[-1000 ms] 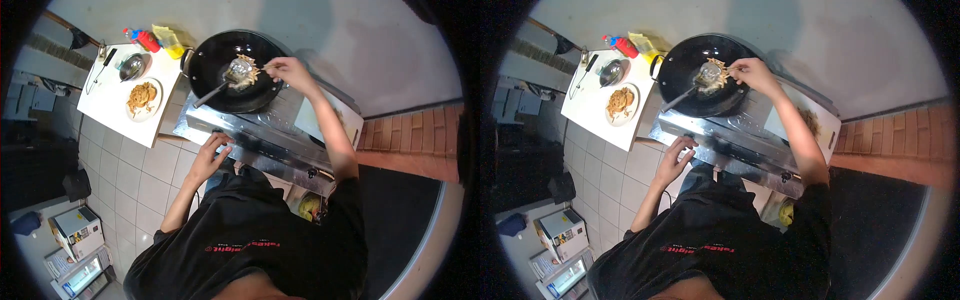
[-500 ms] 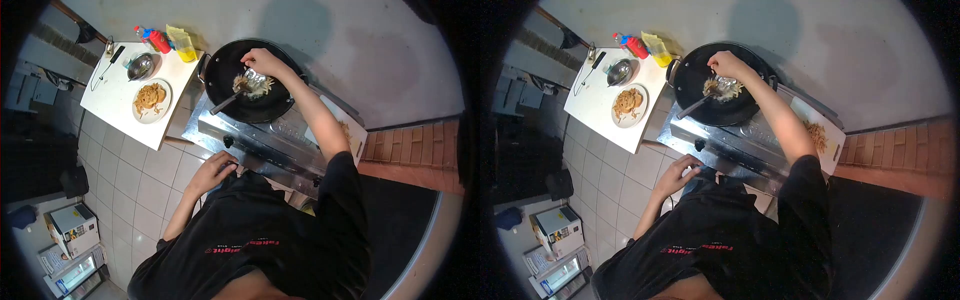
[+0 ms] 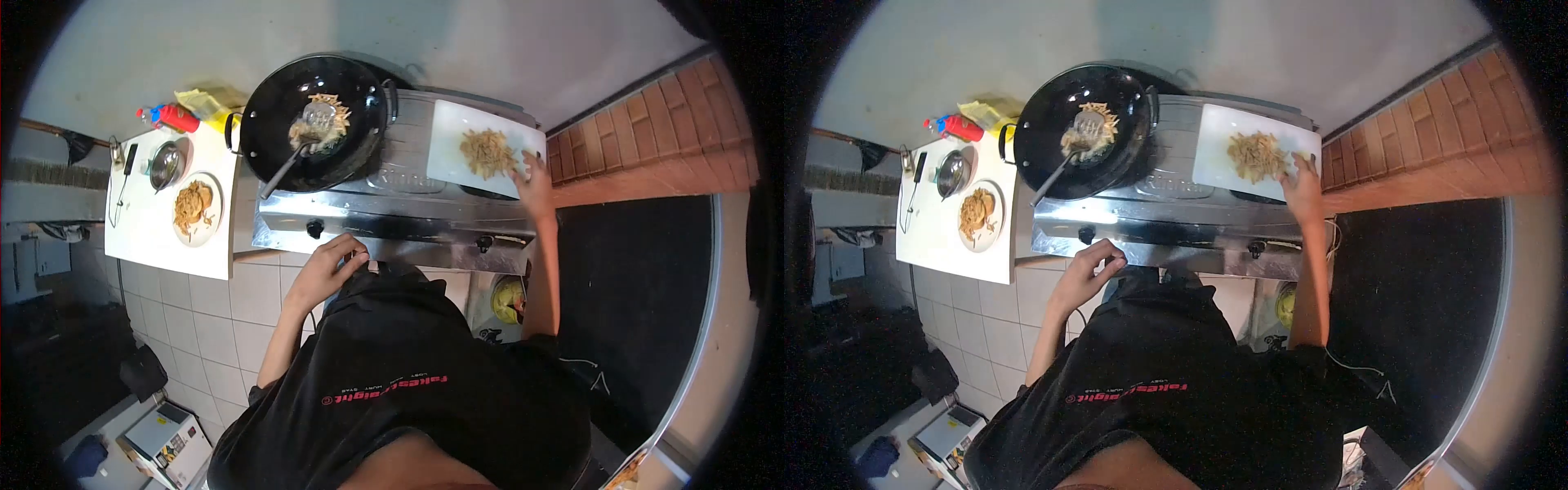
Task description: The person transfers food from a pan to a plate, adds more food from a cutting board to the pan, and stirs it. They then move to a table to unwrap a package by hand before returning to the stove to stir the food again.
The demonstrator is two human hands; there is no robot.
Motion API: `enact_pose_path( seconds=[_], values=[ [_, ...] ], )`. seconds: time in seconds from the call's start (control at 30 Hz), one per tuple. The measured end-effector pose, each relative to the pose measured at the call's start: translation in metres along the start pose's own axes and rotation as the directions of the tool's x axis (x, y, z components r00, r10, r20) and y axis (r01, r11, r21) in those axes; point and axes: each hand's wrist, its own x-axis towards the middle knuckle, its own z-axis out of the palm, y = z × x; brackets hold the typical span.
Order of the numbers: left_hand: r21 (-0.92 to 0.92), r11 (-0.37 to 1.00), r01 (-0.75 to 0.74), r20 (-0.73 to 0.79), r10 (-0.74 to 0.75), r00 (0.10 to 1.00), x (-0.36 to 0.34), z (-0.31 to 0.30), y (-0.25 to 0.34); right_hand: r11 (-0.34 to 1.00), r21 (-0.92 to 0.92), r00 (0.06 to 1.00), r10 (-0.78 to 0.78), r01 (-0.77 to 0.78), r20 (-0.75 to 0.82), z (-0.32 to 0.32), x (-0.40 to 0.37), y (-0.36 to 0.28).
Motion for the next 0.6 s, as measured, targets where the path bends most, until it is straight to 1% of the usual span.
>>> enact_pose_path(
  seconds=[0.03,0.07,0.13,0.2,0.27,0.3,0.4,0.43,0.5,0.6],
  values=[
    [-0.003,1.0,-0.012,0.015,0.012,1.0,0.005,0.004,0.003,0.998,-0.061,0.998,0.009,-0.013,-0.063,0.008,-0.008,0.018],
    [0.002,1.0,-0.017,0.027,0.017,0.999,0.009,0.008,0.006,0.998,-0.058,0.997,0.021,-0.025,-0.071,0.012,-0.011,0.026],
    [0.008,0.998,-0.062,0.057,0.061,0.996,0.016,0.018,0.012,0.985,-0.118,0.989,-0.136,0.128,-0.062,0.022,-0.01,0.028],
    [0.009,0.998,-0.07,0.08,0.069,0.994,0.02,0.027,0.018,0.988,-0.099,0.987,-0.132,0.123,-0.092,0.027,-0.008,0.022],
    [0.012,0.997,-0.072,0.095,0.07,0.993,0.023,0.033,0.021,0.975,-0.124,0.981,-0.19,0.184,-0.041,0.024,-0.007,0.015],
    [0.003,0.998,-0.061,0.105,0.061,0.993,0.024,0.036,0.021,0.973,-0.067,0.971,-0.227,0.223,-0.073,0.024,-0.008,0.01],
    [-0.001,0.999,-0.042,0.117,0.041,0.992,0.022,0.044,0.022,0.983,-0.015,0.979,-0.181,0.181,-0.097,0.032,-0.006,0.019],
    [0.004,0.999,-0.033,0.114,0.032,0.993,0.022,0.046,0.022,0.983,-0.013,0.979,-0.182,0.182,-0.096,0.035,-0.005,0.022],
    [0.005,1.0,-0.025,0.109,0.024,0.994,0.021,0.048,0.025,0.978,-0.027,0.961,-0.208,0.206,-0.181,0.038,-0.004,0.024],
    [0.008,1.0,-0.014,0.1,0.013,0.995,0.02,0.051,0.028,0.974,0.021,0.956,-0.216,0.224,-0.2,0.036,0.001,0.023]
  ],
)
